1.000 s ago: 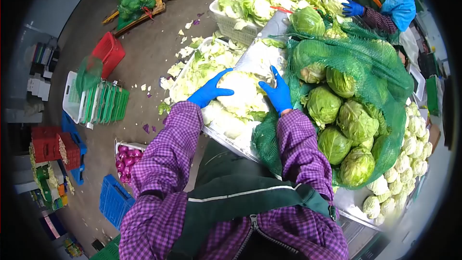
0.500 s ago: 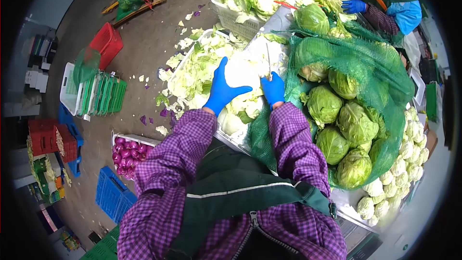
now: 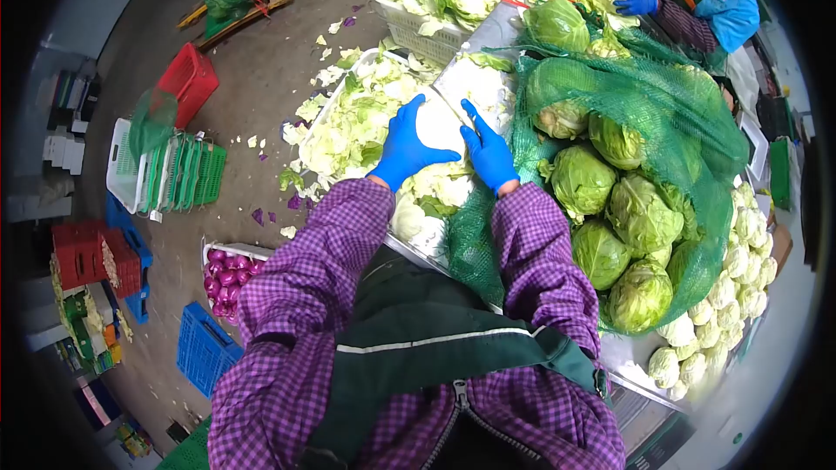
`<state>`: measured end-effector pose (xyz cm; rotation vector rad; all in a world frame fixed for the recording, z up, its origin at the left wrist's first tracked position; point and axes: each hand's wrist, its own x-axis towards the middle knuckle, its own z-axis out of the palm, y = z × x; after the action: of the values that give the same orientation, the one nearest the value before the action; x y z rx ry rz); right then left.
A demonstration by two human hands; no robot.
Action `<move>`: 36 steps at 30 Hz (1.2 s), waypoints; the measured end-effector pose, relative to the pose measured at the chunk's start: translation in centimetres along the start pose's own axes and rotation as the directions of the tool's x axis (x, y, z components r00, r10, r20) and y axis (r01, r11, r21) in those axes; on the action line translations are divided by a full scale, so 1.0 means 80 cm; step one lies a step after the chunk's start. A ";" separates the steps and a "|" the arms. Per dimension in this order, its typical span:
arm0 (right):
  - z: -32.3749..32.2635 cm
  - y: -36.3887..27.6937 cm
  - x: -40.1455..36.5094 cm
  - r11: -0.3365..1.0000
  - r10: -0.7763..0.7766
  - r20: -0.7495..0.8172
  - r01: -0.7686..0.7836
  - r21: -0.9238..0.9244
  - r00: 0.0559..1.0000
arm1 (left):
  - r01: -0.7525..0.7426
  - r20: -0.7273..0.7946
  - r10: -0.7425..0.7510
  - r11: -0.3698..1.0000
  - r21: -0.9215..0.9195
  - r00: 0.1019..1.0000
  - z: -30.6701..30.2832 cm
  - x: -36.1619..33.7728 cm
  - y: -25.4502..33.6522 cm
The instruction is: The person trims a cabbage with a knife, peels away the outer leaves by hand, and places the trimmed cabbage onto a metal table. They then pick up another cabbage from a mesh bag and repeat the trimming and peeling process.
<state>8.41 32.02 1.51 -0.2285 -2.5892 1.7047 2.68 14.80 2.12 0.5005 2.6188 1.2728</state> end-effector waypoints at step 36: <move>0.023 0.059 0.031 0.966 0.257 -0.314 -0.256 0.045 0.914 | -0.166 -0.156 0.198 0.967 0.195 0.968 0.006 -0.045 -0.016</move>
<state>6.26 32.50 -3.66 -0.8053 -2.4005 1.5806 5.92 13.06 0.92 0.7059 2.9114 1.1828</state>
